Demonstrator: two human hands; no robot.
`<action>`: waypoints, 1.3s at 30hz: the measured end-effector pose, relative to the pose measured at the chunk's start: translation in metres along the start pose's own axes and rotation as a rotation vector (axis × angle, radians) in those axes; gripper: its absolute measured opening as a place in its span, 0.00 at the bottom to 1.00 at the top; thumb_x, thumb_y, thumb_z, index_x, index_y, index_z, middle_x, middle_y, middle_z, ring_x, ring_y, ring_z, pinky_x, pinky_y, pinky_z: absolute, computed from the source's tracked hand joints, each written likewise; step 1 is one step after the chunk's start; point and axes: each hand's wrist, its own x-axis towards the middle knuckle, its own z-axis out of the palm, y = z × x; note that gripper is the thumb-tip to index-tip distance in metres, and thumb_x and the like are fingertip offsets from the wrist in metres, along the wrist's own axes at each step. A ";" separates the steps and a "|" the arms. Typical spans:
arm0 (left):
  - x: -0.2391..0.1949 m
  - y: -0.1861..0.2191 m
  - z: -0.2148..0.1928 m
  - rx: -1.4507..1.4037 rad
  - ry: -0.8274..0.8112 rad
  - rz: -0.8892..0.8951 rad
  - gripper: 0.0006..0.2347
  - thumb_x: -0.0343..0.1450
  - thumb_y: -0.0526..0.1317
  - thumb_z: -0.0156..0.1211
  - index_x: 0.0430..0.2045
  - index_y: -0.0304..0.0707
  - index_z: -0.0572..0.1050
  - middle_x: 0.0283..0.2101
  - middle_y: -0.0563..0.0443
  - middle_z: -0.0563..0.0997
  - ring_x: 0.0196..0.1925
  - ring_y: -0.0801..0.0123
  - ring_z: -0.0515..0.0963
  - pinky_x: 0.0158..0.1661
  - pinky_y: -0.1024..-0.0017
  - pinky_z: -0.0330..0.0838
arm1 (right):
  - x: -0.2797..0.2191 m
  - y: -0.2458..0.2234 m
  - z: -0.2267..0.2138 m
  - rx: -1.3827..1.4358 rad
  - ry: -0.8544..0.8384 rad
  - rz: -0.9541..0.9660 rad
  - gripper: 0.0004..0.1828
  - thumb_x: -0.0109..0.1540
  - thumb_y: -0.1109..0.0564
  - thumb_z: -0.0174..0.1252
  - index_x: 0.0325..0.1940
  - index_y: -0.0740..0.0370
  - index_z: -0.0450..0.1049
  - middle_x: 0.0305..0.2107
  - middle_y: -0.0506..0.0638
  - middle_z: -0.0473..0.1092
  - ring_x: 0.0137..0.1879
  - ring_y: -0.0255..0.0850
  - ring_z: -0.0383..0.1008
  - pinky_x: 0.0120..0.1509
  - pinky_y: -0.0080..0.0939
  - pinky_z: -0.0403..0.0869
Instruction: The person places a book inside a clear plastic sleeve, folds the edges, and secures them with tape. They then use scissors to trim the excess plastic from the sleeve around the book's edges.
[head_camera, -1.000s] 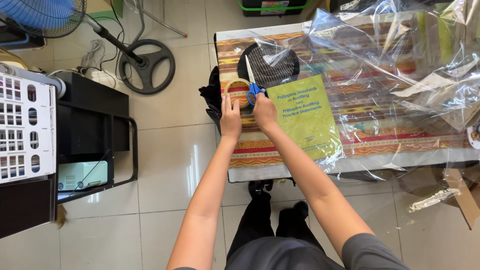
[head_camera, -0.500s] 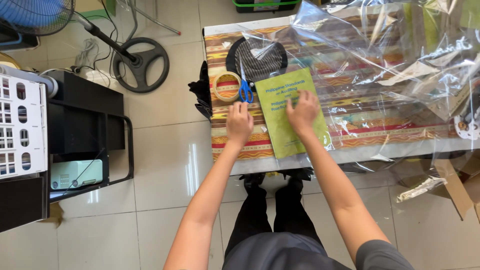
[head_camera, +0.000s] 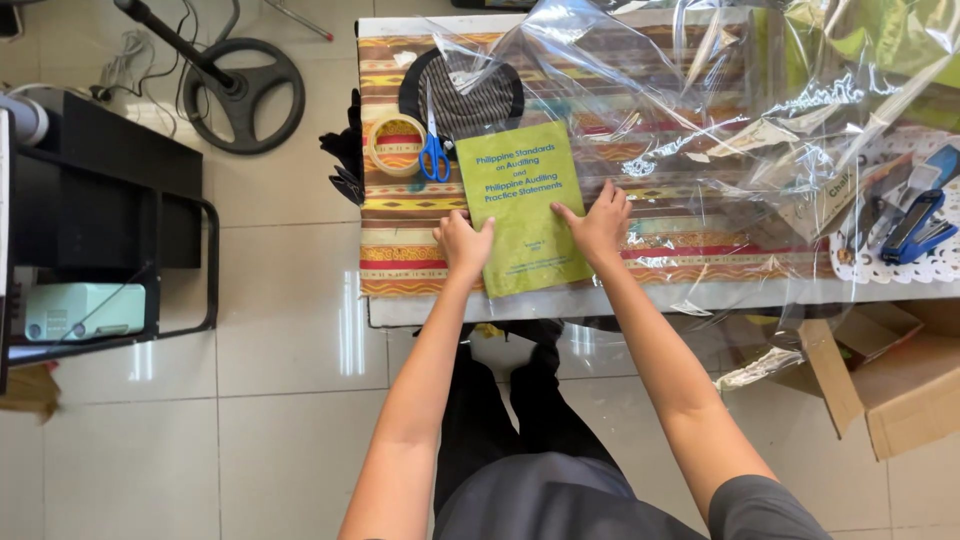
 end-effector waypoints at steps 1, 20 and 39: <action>0.004 0.001 0.002 0.000 0.006 -0.009 0.21 0.63 0.50 0.72 0.40 0.31 0.77 0.45 0.37 0.78 0.54 0.46 0.71 0.57 0.53 0.64 | 0.004 0.008 0.004 0.001 -0.006 -0.008 0.58 0.48 0.28 0.74 0.66 0.71 0.64 0.54 0.63 0.64 0.61 0.60 0.62 0.60 0.59 0.66; -0.054 -0.002 0.020 -0.766 -0.389 -0.266 0.20 0.64 0.31 0.65 0.50 0.33 0.68 0.46 0.43 0.81 0.45 0.61 0.83 0.40 0.63 0.80 | 0.016 0.028 -0.022 0.185 -0.141 -0.079 0.51 0.41 0.35 0.81 0.57 0.67 0.72 0.55 0.62 0.62 0.62 0.60 0.60 0.64 0.57 0.65; -0.032 -0.057 -0.055 -0.535 -0.397 -0.179 0.07 0.73 0.32 0.59 0.36 0.25 0.82 0.35 0.38 0.86 0.35 0.66 0.86 0.36 0.72 0.84 | 0.000 0.008 -0.010 -0.042 -0.070 -0.182 0.31 0.47 0.40 0.79 0.41 0.65 0.79 0.53 0.54 0.66 0.60 0.54 0.64 0.60 0.54 0.67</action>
